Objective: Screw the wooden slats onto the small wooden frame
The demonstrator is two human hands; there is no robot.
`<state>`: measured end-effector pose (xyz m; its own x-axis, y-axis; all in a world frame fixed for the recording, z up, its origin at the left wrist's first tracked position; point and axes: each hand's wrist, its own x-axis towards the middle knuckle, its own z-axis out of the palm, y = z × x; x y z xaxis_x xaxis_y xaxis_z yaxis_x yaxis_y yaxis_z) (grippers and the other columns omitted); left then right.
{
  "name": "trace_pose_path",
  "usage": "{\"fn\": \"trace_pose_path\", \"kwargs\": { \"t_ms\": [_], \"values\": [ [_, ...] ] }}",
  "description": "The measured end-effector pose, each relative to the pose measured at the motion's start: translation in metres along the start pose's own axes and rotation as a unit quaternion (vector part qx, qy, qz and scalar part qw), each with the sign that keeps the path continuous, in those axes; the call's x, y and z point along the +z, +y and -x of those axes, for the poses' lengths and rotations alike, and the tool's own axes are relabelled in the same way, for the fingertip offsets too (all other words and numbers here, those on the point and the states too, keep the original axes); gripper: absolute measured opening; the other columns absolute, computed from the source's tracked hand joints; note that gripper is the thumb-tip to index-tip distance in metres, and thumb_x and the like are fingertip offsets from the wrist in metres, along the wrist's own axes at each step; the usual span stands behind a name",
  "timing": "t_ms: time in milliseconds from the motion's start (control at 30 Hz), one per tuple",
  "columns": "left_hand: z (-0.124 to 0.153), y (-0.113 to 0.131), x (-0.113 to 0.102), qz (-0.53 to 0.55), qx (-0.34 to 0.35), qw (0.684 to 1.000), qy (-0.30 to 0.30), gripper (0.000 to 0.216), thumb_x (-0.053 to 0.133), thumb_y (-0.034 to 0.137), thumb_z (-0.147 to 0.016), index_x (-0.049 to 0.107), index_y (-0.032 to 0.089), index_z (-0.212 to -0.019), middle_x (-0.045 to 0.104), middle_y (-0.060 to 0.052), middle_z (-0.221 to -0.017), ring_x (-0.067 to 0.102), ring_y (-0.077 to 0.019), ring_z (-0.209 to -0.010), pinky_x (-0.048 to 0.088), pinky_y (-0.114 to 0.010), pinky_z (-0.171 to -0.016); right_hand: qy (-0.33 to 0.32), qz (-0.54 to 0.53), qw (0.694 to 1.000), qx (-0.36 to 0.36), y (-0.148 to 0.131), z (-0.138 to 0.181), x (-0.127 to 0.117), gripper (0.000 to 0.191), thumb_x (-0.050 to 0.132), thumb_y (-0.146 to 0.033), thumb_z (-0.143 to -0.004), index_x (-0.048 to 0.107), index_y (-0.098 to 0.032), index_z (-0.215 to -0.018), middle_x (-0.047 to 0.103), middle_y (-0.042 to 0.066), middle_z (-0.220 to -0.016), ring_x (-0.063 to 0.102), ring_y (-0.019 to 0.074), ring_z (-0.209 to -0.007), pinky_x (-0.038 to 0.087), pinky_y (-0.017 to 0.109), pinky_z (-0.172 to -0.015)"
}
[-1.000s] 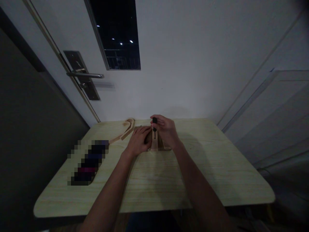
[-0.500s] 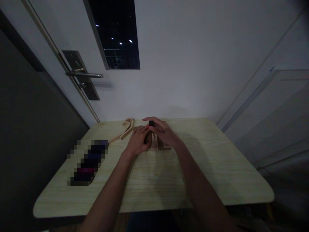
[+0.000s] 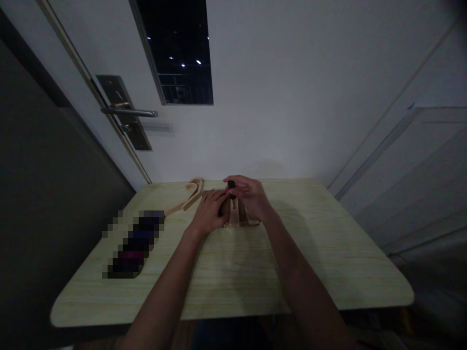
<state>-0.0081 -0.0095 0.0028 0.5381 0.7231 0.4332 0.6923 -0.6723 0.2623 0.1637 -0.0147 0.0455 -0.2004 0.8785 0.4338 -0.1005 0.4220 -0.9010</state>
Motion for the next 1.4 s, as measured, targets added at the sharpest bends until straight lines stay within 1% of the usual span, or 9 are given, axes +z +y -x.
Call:
{"fn": "trace_pose_path", "kwargs": {
  "t_ms": [167, 400, 467, 533, 667, 733, 1000, 1133, 1400],
  "values": [
    [0.0, 0.0, 0.0, 0.004, 0.001, 1.0, 0.006, 0.053, 0.057, 0.025, -0.079, 0.059, 0.013, -0.13, 0.06, -0.016, -0.137, 0.053, -0.032, -0.129, 0.04, -0.052, -0.111, 0.038, 0.048, 0.998, 0.003, -0.008, 0.002, 0.009, 0.023, 0.069, -0.022, -0.073, 0.072, -0.024, -0.096, 0.073, 0.001, -0.092, 0.07, 0.0166, -0.085, 0.056, 0.033, -0.083],
    [0.0, 0.001, 0.0, 0.008, 0.002, 1.0, 0.009, 0.049, 0.057, 0.024, -0.08, 0.061, 0.013, -0.128, 0.06, -0.015, -0.137, 0.054, -0.0319, -0.127, 0.04, -0.052, -0.112, 0.126, 0.183, 0.975, -0.007, -0.012, 0.005, 0.014, 0.019, 0.063, -0.023, -0.077, 0.065, -0.023, -0.097, 0.064, -0.003, -0.07, 0.061, 0.0123, -0.063, 0.048, 0.026, -0.063],
    [0.0, 0.002, -0.001, 0.006, -0.002, 1.0, 0.007, 0.05, 0.057, 0.024, -0.079, 0.061, 0.014, -0.128, 0.061, -0.015, -0.136, 0.055, -0.0314, -0.127, 0.039, -0.051, -0.112, 0.087, 0.179, 0.98, 0.008, -0.014, 0.0, 0.007, 0.009, 0.06, -0.024, -0.078, 0.061, -0.021, -0.087, 0.059, -0.004, -0.068, 0.057, 0.011, -0.063, 0.046, 0.024, -0.061],
    [0.0, 0.003, -0.002, 0.003, -0.004, 1.0, -0.001, 0.051, 0.057, 0.024, -0.079, 0.06, 0.013, -0.13, 0.061, -0.015, -0.136, 0.054, -0.0312, -0.127, 0.039, -0.05, -0.112, -0.019, 0.147, 0.989, 0.013, -0.018, -0.01, -0.002, 0.008, 0.061, -0.027, -0.077, 0.06, -0.019, -0.079, 0.058, -0.002, -0.07, 0.056, 0.0115, -0.068, 0.045, 0.025, -0.064],
    [-0.001, 0.005, -0.003, -0.005, -0.015, 1.0, -0.009, 0.049, 0.057, 0.025, -0.081, 0.06, 0.013, -0.128, 0.061, -0.016, -0.136, 0.053, -0.032, -0.129, 0.038, -0.051, -0.112, -0.224, 0.088, 0.97, 0.03, -0.023, -0.026, -0.015, 0.021, 0.065, -0.034, -0.079, 0.062, -0.017, -0.091, 0.06, 0.0, -0.078, 0.055, 0.0126, -0.076, 0.044, 0.026, -0.071],
    [-0.001, 0.005, -0.003, -0.003, -0.018, 1.0, -0.007, 0.045, 0.058, 0.024, -0.08, 0.062, 0.014, -0.124, 0.061, -0.015, -0.135, 0.053, -0.0313, -0.129, 0.038, -0.05, -0.112, -0.255, 0.07, 0.963, 0.051, -0.02, -0.027, -0.016, 0.024, 0.063, -0.039, -0.083, 0.059, -0.018, -0.094, 0.057, -0.001, -0.078, 0.053, 0.0123, -0.075, 0.044, 0.027, -0.073],
    [-0.002, 0.005, -0.001, -0.008, -0.035, 0.999, -0.02, 0.044, 0.06, 0.022, -0.078, 0.062, 0.014, -0.121, 0.063, -0.015, -0.131, 0.054, -0.0312, -0.127, 0.04, -0.048, -0.11, -0.229, 0.008, 0.972, 0.05, -0.001, -0.022, -0.011, 0.046, 0.049, -0.067, -0.089, 0.05, -0.02, -0.088, 0.052, 0.0, -0.079, 0.05, 0.0133, -0.073, 0.042, 0.029, -0.072],
    [-0.001, 0.004, -0.001, -0.013, -0.032, 0.999, -0.014, 0.043, 0.059, 0.023, -0.079, 0.062, 0.014, -0.121, 0.062, -0.014, -0.132, 0.053, -0.0306, -0.128, 0.039, -0.048, -0.112, -0.192, 0.066, 0.979, -0.014, 0.001, -0.022, -0.007, 0.042, 0.047, -0.062, -0.092, 0.048, -0.021, -0.084, 0.05, -0.001, -0.073, 0.049, 0.0128, -0.069, 0.041, 0.028, -0.069],
    [-0.002, 0.006, -0.002, -0.012, -0.033, 0.999, -0.02, 0.047, 0.058, 0.022, -0.079, 0.062, 0.014, -0.125, 0.061, -0.014, -0.136, 0.052, -0.0296, -0.13, 0.038, -0.047, -0.113, -0.029, 0.15, 0.988, -0.031, 0.01, -0.013, 0.016, 0.026, 0.041, -0.047, -0.094, 0.045, -0.024, -0.083, 0.045, -0.004, -0.068, 0.045, 0.0124, -0.063, 0.038, 0.027, -0.064]
  ]
}}
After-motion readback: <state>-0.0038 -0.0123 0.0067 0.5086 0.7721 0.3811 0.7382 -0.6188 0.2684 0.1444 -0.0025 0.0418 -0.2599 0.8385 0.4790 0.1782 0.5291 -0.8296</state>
